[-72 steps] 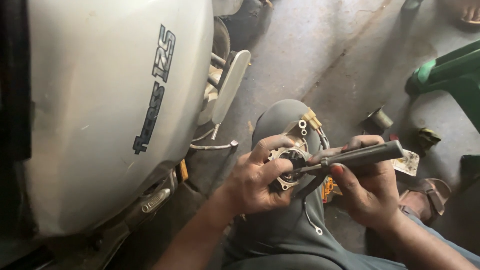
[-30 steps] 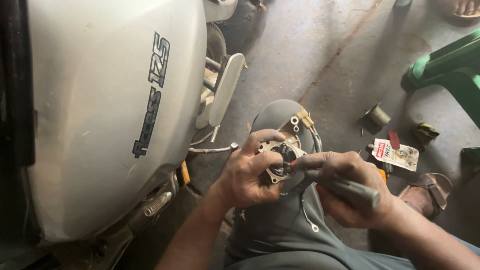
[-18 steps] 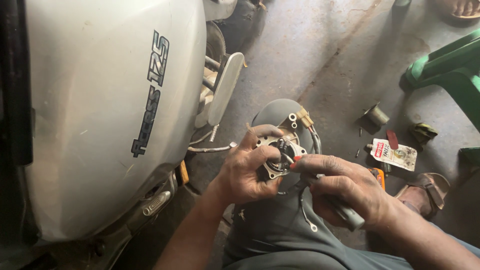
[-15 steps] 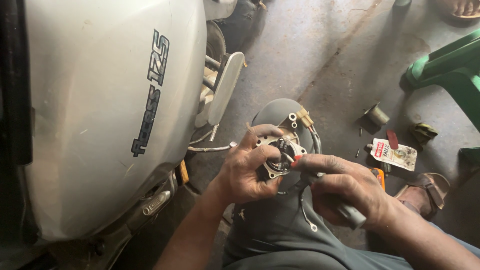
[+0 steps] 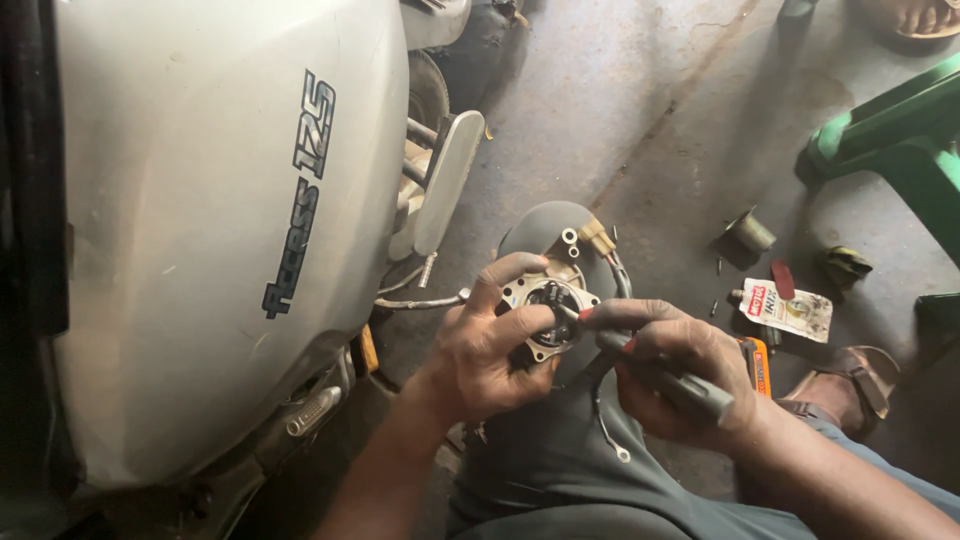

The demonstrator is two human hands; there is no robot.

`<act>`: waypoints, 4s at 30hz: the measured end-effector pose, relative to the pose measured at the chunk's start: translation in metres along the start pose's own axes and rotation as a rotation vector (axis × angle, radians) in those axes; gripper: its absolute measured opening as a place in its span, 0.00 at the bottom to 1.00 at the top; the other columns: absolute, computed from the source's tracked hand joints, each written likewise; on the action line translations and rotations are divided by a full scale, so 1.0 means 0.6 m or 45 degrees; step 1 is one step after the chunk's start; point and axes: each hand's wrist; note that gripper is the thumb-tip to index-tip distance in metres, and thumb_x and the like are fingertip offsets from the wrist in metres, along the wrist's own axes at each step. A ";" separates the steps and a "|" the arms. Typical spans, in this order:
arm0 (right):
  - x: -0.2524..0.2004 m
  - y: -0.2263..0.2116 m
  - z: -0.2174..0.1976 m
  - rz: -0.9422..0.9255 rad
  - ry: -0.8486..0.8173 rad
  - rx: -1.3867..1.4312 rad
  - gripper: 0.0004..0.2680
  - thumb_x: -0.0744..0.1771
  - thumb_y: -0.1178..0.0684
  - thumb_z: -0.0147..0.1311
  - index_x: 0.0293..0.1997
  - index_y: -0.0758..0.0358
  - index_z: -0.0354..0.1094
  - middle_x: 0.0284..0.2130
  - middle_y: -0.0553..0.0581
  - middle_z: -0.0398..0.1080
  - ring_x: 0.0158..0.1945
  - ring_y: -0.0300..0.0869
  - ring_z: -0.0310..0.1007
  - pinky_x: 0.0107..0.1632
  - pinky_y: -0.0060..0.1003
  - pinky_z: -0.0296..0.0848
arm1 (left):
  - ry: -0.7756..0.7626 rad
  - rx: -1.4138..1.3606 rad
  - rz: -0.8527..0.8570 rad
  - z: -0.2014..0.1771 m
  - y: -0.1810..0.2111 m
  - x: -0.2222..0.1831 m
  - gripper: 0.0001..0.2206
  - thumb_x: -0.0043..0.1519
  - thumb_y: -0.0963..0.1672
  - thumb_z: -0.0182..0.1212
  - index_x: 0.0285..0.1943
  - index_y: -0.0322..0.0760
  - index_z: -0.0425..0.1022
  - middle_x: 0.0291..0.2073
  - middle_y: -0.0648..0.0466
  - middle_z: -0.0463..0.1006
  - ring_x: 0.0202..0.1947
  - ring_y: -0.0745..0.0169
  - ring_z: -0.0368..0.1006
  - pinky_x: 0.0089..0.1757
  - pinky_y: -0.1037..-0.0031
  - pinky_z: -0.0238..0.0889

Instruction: Servicing and assembling a motorcycle starter motor component.

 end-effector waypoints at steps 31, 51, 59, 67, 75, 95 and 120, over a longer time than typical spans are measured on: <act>0.013 -0.012 0.020 0.008 0.136 0.097 0.16 0.65 0.65 0.59 0.53 0.60 0.55 0.53 0.63 0.74 0.41 0.37 0.82 0.41 0.31 0.81 | -0.001 0.560 0.356 -0.021 0.024 0.013 0.13 0.54 0.44 0.74 0.44 0.35 0.80 0.47 0.54 0.80 0.57 0.46 0.71 0.57 0.51 0.64; 0.014 -0.012 0.011 -0.045 0.050 0.208 0.15 0.66 0.68 0.54 0.54 0.63 0.55 0.54 0.70 0.73 0.43 0.38 0.80 0.39 0.30 0.79 | 0.005 0.408 0.331 -0.022 0.010 0.012 0.14 0.55 0.43 0.72 0.47 0.31 0.78 0.48 0.49 0.79 0.58 0.38 0.73 0.59 0.56 0.70; 0.018 -0.013 0.012 -0.084 0.049 0.122 0.13 0.65 0.68 0.58 0.51 0.64 0.60 0.53 0.69 0.74 0.48 0.43 0.81 0.43 0.33 0.83 | 0.004 0.371 0.355 -0.020 0.008 0.011 0.13 0.55 0.41 0.72 0.47 0.30 0.77 0.47 0.48 0.77 0.59 0.38 0.74 0.59 0.57 0.72; 0.012 -0.012 0.013 -0.089 0.027 0.065 0.14 0.64 0.66 0.60 0.51 0.65 0.61 0.53 0.70 0.74 0.43 0.39 0.82 0.43 0.31 0.82 | -0.011 0.439 0.367 -0.019 0.016 0.014 0.12 0.56 0.41 0.72 0.46 0.30 0.77 0.47 0.48 0.78 0.60 0.37 0.74 0.58 0.57 0.73; 0.002 -0.015 -0.001 0.039 0.183 0.411 0.14 0.69 0.66 0.52 0.58 0.63 0.53 0.55 0.67 0.72 0.60 0.49 0.76 0.62 0.43 0.77 | 0.017 0.420 0.371 -0.017 0.003 0.006 0.13 0.57 0.43 0.70 0.47 0.30 0.77 0.48 0.47 0.78 0.60 0.38 0.74 0.60 0.56 0.72; 0.066 -0.060 -0.011 0.449 0.220 -0.392 0.06 0.63 0.57 0.65 0.42 0.62 0.77 0.30 0.54 0.74 0.31 0.39 0.74 0.35 0.34 0.71 | -0.068 0.418 0.463 0.011 0.026 0.038 0.13 0.53 0.41 0.71 0.44 0.31 0.77 0.49 0.48 0.76 0.60 0.40 0.73 0.60 0.57 0.71; 0.071 -0.085 -0.028 0.561 -0.040 -0.688 0.07 0.58 0.52 0.67 0.33 0.60 0.78 0.28 0.57 0.74 0.33 0.52 0.77 0.37 0.45 0.73 | -0.104 0.390 0.482 0.024 0.038 0.045 0.17 0.53 0.41 0.70 0.51 0.30 0.79 0.52 0.48 0.76 0.62 0.40 0.72 0.60 0.56 0.71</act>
Point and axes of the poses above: each hand's wrist, its own x-axis towards the middle knuckle, its own z-axis out of the palm, y = z × x
